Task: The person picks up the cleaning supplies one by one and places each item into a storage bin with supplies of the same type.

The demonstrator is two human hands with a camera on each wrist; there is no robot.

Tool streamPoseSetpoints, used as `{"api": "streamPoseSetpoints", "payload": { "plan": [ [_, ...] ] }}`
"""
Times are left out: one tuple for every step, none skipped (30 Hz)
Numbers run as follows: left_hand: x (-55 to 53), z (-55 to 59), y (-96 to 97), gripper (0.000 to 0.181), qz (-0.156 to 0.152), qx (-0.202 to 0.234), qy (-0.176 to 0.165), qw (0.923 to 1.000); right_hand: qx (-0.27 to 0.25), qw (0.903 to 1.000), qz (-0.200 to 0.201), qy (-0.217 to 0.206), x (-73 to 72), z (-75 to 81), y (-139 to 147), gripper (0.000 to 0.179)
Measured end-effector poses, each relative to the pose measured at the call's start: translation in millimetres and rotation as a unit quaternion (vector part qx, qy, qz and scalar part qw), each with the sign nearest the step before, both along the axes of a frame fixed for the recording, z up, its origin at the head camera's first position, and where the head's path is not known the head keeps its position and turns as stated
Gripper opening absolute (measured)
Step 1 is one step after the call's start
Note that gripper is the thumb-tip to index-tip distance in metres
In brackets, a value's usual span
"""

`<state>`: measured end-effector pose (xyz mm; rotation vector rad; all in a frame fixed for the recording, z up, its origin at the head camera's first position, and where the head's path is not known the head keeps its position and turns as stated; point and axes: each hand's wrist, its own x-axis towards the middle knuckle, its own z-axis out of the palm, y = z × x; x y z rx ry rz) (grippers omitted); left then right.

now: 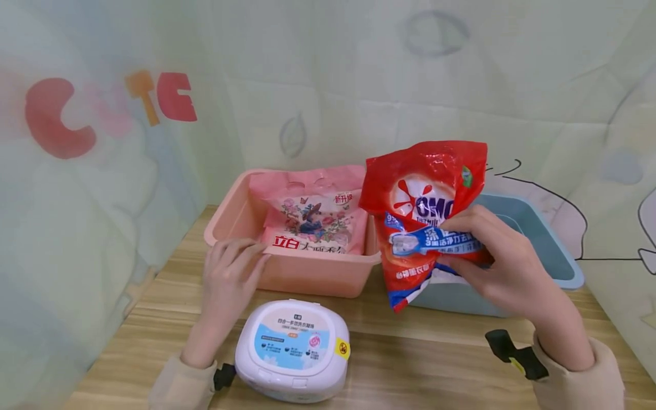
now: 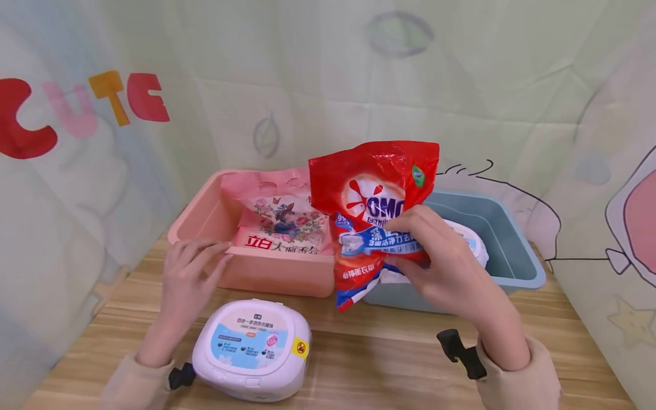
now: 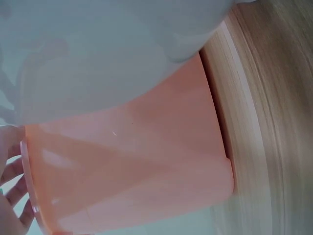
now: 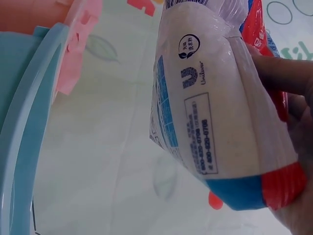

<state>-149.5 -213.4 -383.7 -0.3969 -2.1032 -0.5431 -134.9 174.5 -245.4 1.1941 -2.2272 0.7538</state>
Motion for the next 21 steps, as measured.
{"api": "streamPoseSetpoints", "payload": {
  "plan": [
    [-0.2, -0.1, 0.0, 0.026, 0.000, 0.000, 0.000, 1.0000, 0.002, 1.0000, -0.004, -0.002, -0.7, 0.8, -0.9, 0.040],
    [-0.4, -0.2, 0.0, 0.026, 0.000, -0.001, -0.001, 1.0000, 0.003, 1.0000, -0.007, -0.004, -1.4, 1.5, -2.0, 0.044],
    [-0.5, -0.4, 0.1, 0.026, 0.000, -0.002, -0.001, 1.0000, 0.004, 0.9999, -0.011, -0.006, -2.2, 2.0, -3.0, 0.049],
    [-0.6, -0.5, 0.1, 0.025, 0.000, -0.002, 0.000, 1.0000, 0.002, 0.9999, -0.015, -0.007, -3.0, 2.5, -4.5, 0.056],
    [-0.7, -0.5, 0.2, 0.025, 0.000, -0.004, -0.001, 1.0000, 0.002, 0.9998, -0.020, -0.010, -3.8, 2.8, -5.8, 0.060],
    [-0.8, -0.7, 0.3, 0.025, 0.000, -0.005, -0.001, 1.0000, 0.002, 0.9997, -0.023, -0.013, -4.5, 2.9, -7.0, 0.061],
    [-1.0, -0.8, 0.3, 0.025, 0.000, -0.006, -0.002, 1.0000, -0.002, 0.9996, -0.024, -0.012, -5.7, 3.0, -8.2, 0.063],
    [-1.1, -1.0, 0.3, 0.025, 0.000, -0.006, -0.002, 1.0000, -0.003, 0.9995, -0.026, -0.015, -6.5, 3.1, -9.2, 0.062],
    [-1.4, -1.2, 0.5, 0.025, 0.001, -0.005, -0.001, 1.0000, -0.004, 0.9994, -0.029, -0.017, -7.4, 3.4, -10.1, 0.061],
    [-1.7, -1.4, 0.7, 0.026, 0.000, -0.005, -0.001, 1.0000, -0.004, 0.9993, -0.032, -0.018, -8.1, 3.5, -11.0, 0.061],
    [-1.8, -1.3, 0.8, 0.026, 0.000, -0.004, -0.001, 1.0000, -0.003, 0.9992, -0.034, -0.019, -9.0, 3.6, -11.7, 0.060],
    [-1.9, -1.3, 0.8, 0.026, 0.000, -0.005, -0.002, 1.0000, -0.002, 0.9991, -0.036, -0.020, -9.5, 3.7, -12.3, 0.060],
    [-2.0, -1.3, 0.9, 0.026, 0.000, -0.005, -0.002, 1.0000, 0.000, 0.9990, -0.039, -0.022, -10.1, 4.0, -12.9, 0.060],
    [-1.8, -1.1, 1.0, 0.026, -0.001, -0.005, -0.003, 1.0000, 0.002, 0.9988, -0.041, -0.025, -10.8, 4.2, -13.9, 0.060],
    [-1.6, -0.9, 1.1, 0.026, 0.000, -0.005, -0.004, 1.0000, 0.003, 0.9987, -0.042, -0.027, -11.6, 4.5, -14.8, 0.060],
    [-1.4, -0.5, 1.2, 0.026, 0.000, -0.005, -0.005, 1.0000, 0.003, 0.9986, -0.043, -0.029, -12.4, 4.7, -15.9, 0.060],
    [-1.0, -0.2, 1.1, 0.026, 0.001, -0.006, -0.005, 1.0000, 0.004, 0.9985, -0.044, -0.031, -13.5, 5.0, -17.3, 0.059],
    [-0.9, -0.2, 1.2, 0.027, 0.002, -0.005, -0.003, 1.0000, 0.005, 0.9984, -0.044, -0.034, -14.5, 5.3, -18.5, 0.059],
    [-0.6, 0.1, 1.3, 0.027, 0.002, -0.005, -0.003, 1.0000, 0.005, 0.9983, -0.045, -0.036, -15.7, 5.7, -19.8, 0.058],
    [-0.4, 0.3, 1.5, 0.027, 0.003, -0.004, -0.003, 1.0000, 0.006, 0.9982, -0.047, -0.038, -17.0, 6.0, -20.9, 0.058],
    [-0.5, 0.3, 1.6, 0.027, 0.003, -0.004, -0.002, 1.0000, 0.009, 0.9981, -0.048, -0.038, -18.0, 6.3, -21.7, 0.058]
  ]
}}
